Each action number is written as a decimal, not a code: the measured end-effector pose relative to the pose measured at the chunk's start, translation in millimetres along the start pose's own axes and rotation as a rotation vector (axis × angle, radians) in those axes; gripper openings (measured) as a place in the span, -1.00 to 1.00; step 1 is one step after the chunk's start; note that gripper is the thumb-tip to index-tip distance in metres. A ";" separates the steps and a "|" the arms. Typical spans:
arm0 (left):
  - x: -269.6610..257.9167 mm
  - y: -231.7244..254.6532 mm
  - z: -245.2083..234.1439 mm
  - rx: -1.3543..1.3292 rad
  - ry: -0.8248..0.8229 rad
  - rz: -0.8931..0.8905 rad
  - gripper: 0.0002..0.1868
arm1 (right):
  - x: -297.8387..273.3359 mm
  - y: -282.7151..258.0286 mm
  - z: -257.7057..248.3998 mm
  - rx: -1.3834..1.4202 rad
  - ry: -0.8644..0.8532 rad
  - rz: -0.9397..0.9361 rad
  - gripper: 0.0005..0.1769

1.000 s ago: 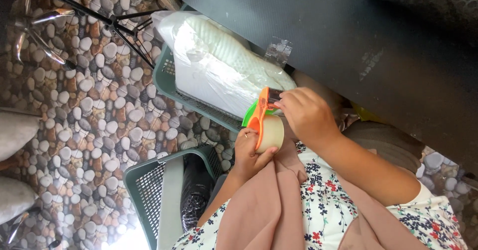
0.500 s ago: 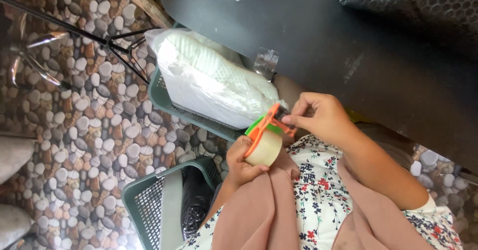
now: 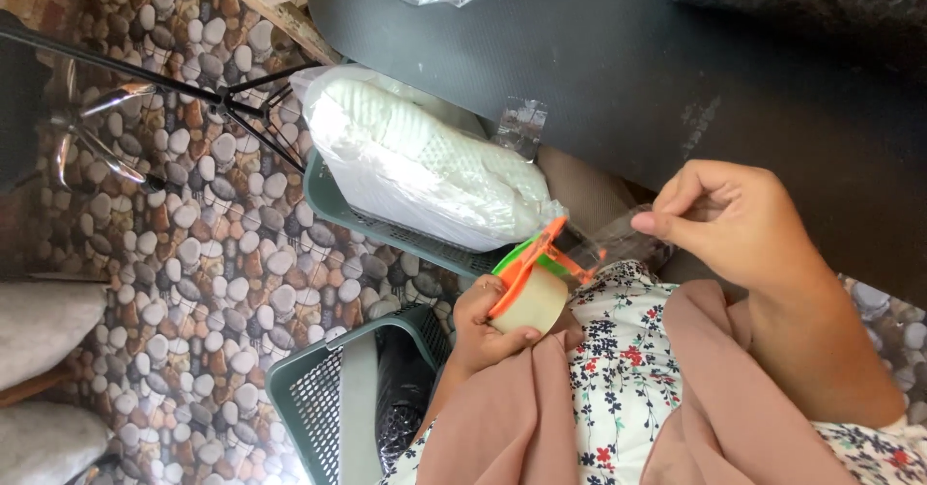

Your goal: Wrapping a blue item in black bubble wrap and securing it with clear tape from a dispenser.

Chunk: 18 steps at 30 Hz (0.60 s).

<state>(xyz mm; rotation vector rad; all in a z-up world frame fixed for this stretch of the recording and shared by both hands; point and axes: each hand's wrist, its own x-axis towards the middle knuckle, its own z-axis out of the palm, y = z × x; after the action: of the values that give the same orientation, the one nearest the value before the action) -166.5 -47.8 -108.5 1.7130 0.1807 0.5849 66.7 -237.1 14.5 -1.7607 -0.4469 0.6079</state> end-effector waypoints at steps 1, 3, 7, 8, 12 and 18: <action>-2.7 -4.3 -1.3 0.001 -0.004 -0.002 -0.40 | 4.7 1.7 0.6 0.003 0.003 0.003 -0.66; -8.8 -11.9 -3.2 -0.172 -0.031 -0.035 -0.45 | 9.3 5.1 0.3 -0.041 -0.061 -0.007 -0.67; -9.8 -39.0 -5.4 -0.360 0.022 0.112 -0.53 | 32.4 75.3 11.1 0.050 -0.035 0.045 -0.65; -9.6 -36.7 -6.8 -0.378 0.021 0.117 -0.56 | 32.5 79.6 15.8 0.056 -0.016 0.082 -0.64; -6.9 -31.3 -8.6 -0.427 0.051 0.082 -0.58 | 33.8 106.8 33.5 0.041 -0.007 0.141 -0.59; -12.3 -37.2 -6.4 -0.395 0.120 0.047 -0.57 | 7.9 139.3 69.3 0.014 -0.050 0.286 -0.56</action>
<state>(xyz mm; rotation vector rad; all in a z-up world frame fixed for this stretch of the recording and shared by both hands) -172.8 -38.8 -146.6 1.3041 0.1015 0.7087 29.0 -216.4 -135.2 -1.8130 -0.2248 0.8558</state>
